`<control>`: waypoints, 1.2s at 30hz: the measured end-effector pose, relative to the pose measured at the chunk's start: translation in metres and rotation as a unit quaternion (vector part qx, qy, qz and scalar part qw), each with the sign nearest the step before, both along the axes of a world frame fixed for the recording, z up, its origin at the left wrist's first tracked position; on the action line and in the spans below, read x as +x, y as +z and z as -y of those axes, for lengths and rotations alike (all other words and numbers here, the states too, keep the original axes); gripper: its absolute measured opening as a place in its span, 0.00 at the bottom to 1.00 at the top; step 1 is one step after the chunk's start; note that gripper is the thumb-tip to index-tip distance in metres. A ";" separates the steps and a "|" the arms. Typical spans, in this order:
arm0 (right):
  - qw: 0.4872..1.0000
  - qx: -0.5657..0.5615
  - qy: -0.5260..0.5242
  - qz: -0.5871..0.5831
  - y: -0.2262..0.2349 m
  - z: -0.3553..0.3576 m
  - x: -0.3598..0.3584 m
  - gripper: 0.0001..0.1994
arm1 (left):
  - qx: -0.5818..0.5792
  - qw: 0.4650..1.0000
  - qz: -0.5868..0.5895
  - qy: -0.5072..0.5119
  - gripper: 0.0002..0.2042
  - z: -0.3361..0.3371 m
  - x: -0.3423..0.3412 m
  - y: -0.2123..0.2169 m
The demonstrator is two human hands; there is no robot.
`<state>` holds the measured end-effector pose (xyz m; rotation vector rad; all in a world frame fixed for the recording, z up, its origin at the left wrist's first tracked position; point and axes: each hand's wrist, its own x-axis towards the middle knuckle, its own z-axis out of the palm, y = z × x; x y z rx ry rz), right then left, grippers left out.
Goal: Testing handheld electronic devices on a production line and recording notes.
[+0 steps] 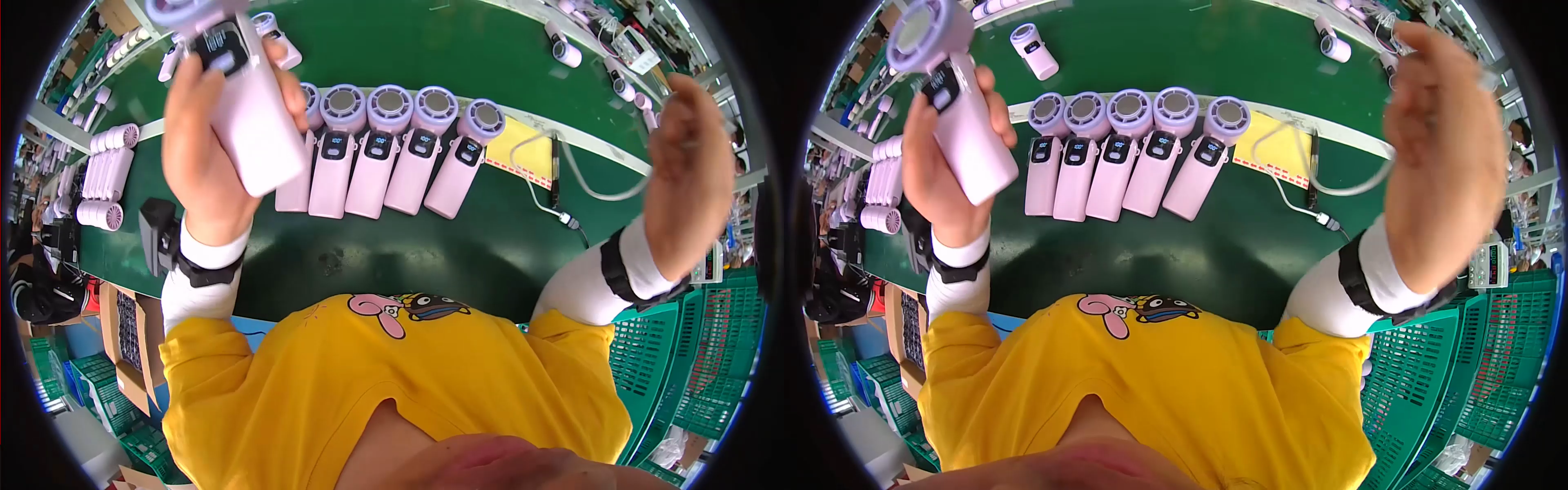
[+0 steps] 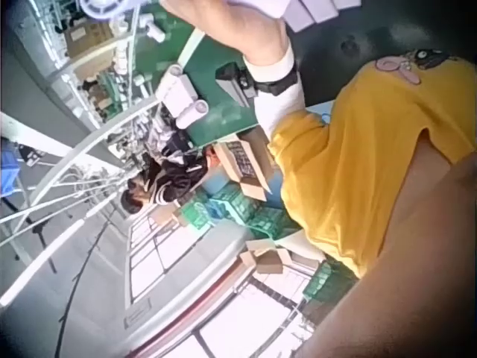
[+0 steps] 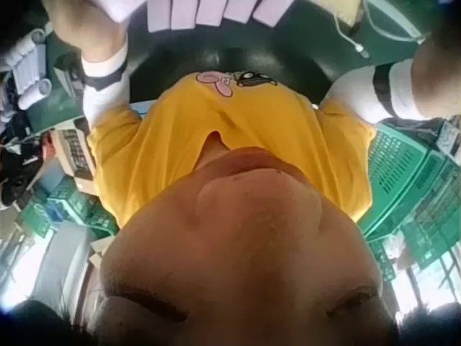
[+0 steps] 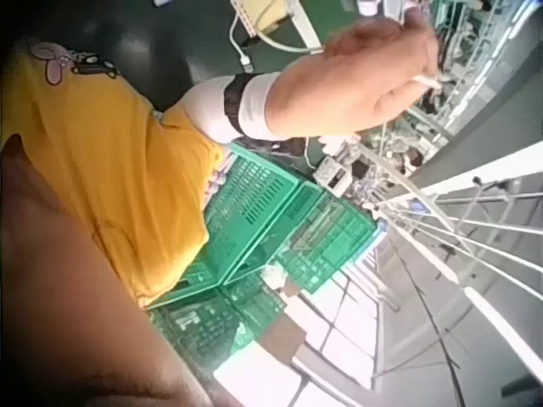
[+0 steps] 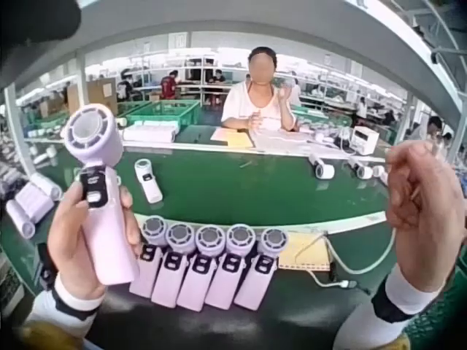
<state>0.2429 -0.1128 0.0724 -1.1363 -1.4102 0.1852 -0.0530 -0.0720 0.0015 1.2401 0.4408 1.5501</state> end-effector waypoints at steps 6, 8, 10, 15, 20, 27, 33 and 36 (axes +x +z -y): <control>0.938 0.155 0.257 -0.172 -0.002 -0.006 -0.025 0.21 | 0.101 0.989 -0.108 -0.027 0.22 0.006 0.035 0.027; 0.921 0.144 0.319 -0.170 -0.015 -0.028 -0.047 0.27 | 0.076 0.976 -0.065 -0.193 0.19 0.011 0.050 0.016; 0.929 0.135 0.297 -0.171 -0.034 -0.035 -0.078 0.24 | 0.081 0.971 -0.091 -0.207 0.19 0.019 0.054 0.002; 0.935 0.055 0.345 -0.062 -0.031 -0.034 -0.063 0.24 | 0.007 0.936 -0.113 -0.333 0.20 0.016 0.051 0.005; 0.967 0.029 0.251 -0.038 -0.026 -0.025 -0.060 0.34 | -0.033 0.936 -0.102 -0.335 0.21 0.018 0.056 -0.007; 0.940 0.011 0.291 -0.178 -0.032 -0.019 -0.078 0.27 | 0.506 0.769 -0.370 0.126 0.20 -0.022 0.050 -0.017; 0.863 -0.073 0.429 -0.255 -0.034 -0.019 -0.080 0.25 | 0.265 0.910 -0.318 -0.024 0.22 -0.020 0.054 -0.040; 0.882 0.002 0.424 -0.206 -0.035 -0.021 -0.078 0.25 | 0.234 0.929 -0.277 -0.072 0.25 -0.016 0.058 -0.040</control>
